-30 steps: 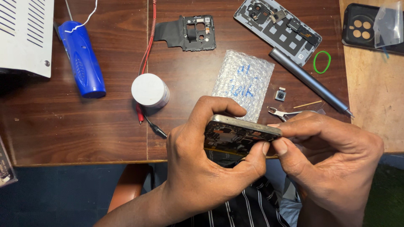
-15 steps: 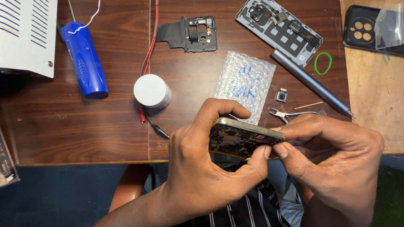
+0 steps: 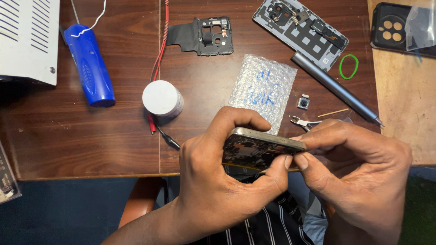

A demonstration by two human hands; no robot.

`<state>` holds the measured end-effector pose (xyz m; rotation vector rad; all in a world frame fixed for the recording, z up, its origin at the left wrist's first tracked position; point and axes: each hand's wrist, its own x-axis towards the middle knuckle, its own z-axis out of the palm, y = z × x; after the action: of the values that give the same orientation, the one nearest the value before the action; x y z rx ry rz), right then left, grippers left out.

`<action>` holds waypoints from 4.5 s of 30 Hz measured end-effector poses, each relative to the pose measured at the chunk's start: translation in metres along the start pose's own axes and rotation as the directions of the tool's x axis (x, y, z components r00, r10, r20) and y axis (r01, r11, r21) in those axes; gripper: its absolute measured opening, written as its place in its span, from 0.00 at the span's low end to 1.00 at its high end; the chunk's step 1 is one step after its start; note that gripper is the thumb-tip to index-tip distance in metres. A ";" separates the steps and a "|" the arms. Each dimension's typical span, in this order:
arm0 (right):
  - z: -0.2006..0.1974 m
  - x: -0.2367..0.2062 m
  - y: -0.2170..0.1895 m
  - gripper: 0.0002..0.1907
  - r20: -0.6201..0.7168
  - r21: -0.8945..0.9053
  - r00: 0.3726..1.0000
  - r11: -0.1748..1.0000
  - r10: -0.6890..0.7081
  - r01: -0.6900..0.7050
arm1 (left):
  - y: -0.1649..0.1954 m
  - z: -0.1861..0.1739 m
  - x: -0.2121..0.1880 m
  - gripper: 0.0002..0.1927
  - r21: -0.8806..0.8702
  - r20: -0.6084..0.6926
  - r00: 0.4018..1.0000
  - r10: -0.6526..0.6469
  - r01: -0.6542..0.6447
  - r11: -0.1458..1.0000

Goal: The person repairs a disassembled smartphone at a workbench. They hold the phone body with the battery exposed, use a thin tool to work on the camera module area, detach and reposition a small camera component, then use a metal pen-shaped tool and pliers while working on the phone and its separated back cover.

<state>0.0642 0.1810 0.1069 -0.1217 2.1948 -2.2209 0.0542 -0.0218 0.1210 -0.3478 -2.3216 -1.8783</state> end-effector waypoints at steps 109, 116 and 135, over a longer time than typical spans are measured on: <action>-0.003 0.013 0.029 0.19 0.062 0.146 0.942 0.931 0.329 -0.335 | -0.047 -0.009 -0.007 0.17 -0.584 0.559 0.741 -0.372 0.671 0.458; -0.008 0.009 0.029 0.18 0.102 0.197 0.955 0.935 0.280 -0.295 | -0.046 -0.014 -0.009 0.17 -0.605 0.593 0.750 -0.293 0.655 0.452; -0.001 -0.007 -0.006 0.26 0.011 -0.044 0.973 0.972 0.231 -0.230 | -0.038 -0.015 -0.003 0.20 -0.631 0.677 0.688 -0.260 0.725 0.276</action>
<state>0.0719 0.1826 0.1129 0.1088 2.1249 -2.0433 0.0461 -0.0442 0.0876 -0.0739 -1.3848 -3.6765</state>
